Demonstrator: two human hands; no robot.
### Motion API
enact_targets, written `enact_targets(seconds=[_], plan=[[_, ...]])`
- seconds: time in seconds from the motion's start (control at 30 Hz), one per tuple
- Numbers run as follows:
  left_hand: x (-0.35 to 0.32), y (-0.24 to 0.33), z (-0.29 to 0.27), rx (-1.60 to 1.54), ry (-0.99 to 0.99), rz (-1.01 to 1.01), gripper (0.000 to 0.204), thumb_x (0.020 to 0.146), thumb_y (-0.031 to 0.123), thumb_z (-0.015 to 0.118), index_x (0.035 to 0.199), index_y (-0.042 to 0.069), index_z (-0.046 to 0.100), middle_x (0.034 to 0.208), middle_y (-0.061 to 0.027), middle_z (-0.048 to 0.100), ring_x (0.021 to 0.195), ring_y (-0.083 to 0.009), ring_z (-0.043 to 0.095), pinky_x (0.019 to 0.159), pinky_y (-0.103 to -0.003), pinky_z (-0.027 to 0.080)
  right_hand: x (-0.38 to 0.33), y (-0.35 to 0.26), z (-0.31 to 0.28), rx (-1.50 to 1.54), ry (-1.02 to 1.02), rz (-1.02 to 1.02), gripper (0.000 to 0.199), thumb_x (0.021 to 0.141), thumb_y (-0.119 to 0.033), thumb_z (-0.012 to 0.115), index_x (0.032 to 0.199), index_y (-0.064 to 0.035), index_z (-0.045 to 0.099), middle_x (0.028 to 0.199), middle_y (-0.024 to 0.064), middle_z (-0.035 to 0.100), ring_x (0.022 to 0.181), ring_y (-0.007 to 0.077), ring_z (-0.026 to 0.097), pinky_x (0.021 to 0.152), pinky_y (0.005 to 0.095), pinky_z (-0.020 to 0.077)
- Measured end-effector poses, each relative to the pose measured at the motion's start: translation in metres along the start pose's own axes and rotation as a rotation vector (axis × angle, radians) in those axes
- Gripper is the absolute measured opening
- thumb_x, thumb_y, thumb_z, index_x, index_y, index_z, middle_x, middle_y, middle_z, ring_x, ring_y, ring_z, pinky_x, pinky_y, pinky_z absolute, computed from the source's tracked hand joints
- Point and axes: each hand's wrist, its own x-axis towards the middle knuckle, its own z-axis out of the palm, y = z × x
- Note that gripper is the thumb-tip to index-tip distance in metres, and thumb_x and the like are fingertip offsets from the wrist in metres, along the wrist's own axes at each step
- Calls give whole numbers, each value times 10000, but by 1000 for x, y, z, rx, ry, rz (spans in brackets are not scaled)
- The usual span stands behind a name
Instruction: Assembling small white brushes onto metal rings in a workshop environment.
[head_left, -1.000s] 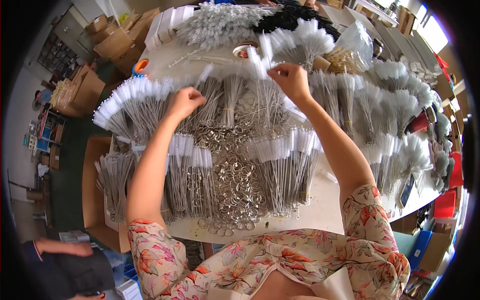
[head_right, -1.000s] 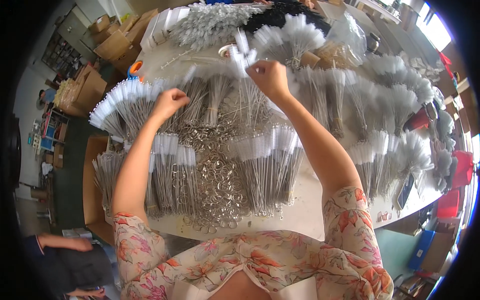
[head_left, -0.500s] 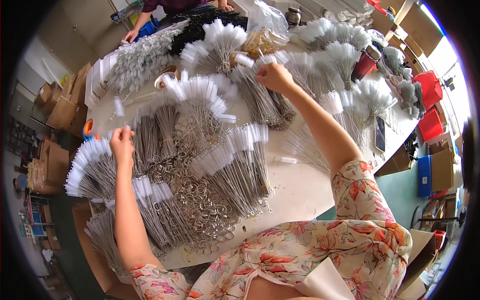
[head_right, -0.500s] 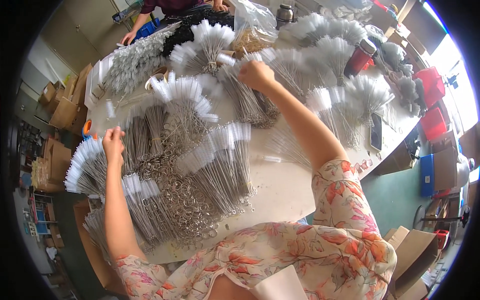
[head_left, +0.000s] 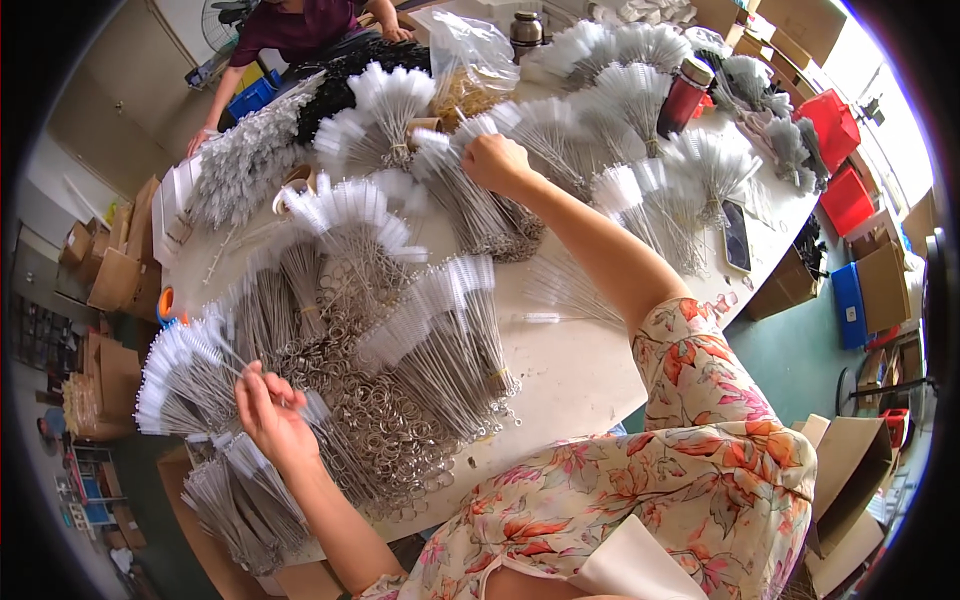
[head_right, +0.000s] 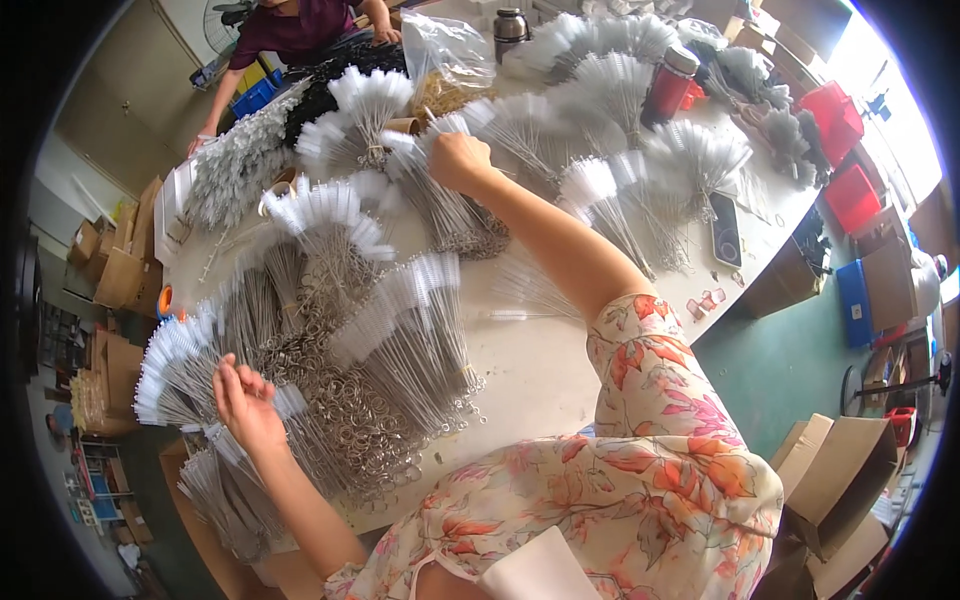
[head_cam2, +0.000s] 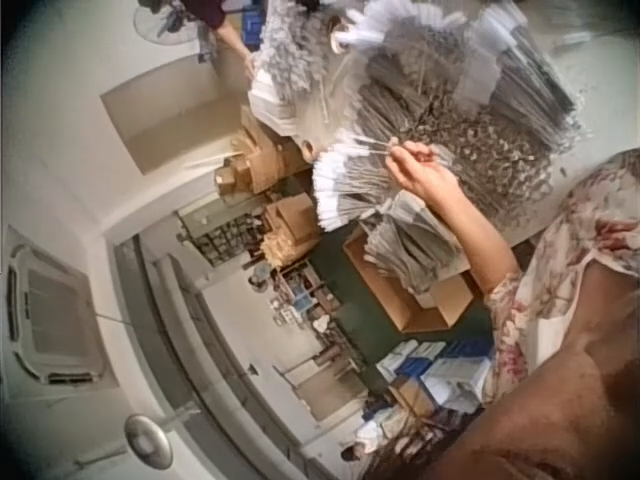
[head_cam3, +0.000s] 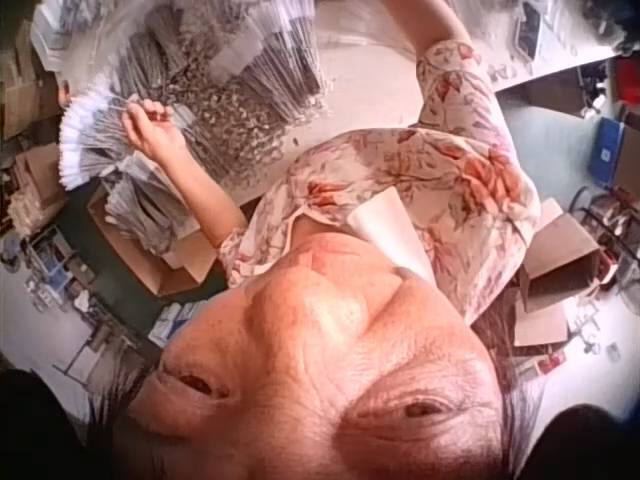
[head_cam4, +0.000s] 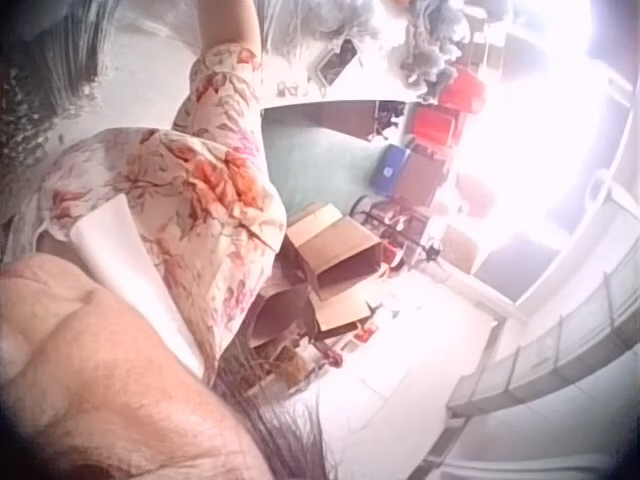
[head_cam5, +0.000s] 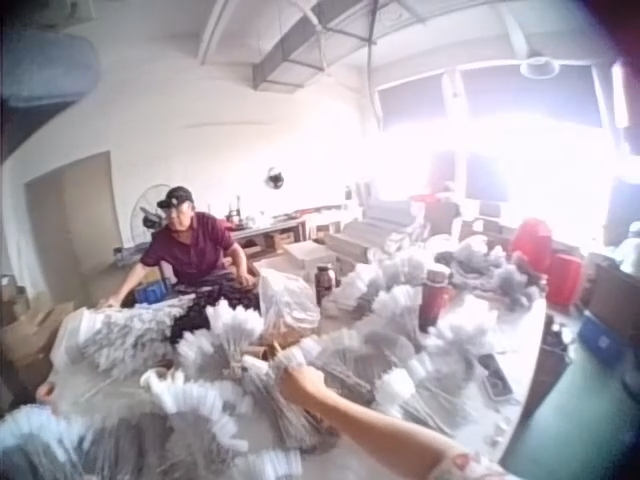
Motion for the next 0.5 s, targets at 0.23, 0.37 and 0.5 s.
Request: enact_targets(seconds=[0.23, 0.37, 0.5], plan=[[-48, 8, -60, 123, -79, -95, 269, 944, 231, 450, 1000, -9, 555, 659, 24, 393, 498, -7, 299, 367, -158, 195, 52, 67, -81, 613, 219, 57, 158, 800, -115, 554, 949, -71, 586, 872, 102, 649, 830, 209, 637, 670, 355, 500], [-75, -8, -94, 132, -34, -144, 276, 940, 231, 458, 983, -19, 566, 672, 13, 415, 496, -14, 306, 370, -157, 217, 54, 126, -84, -219, 26, 252, 356, 706, -374, 640, 958, -124, 661, 1033, 115, 633, 979, 318, 590, 811, 415, 458], [-91, -23, -107, 3, 64, -277, 266, 932, 232, 471, 976, -11, 570, 693, 1, 454, 508, -30, 341, 380, -164, 249, 46, 142, -55, -254, -84, 287, 346, 646, -404, 688, 891, -161, 687, 972, 97, 649, 937, 298, 604, 768, 417, 477]])
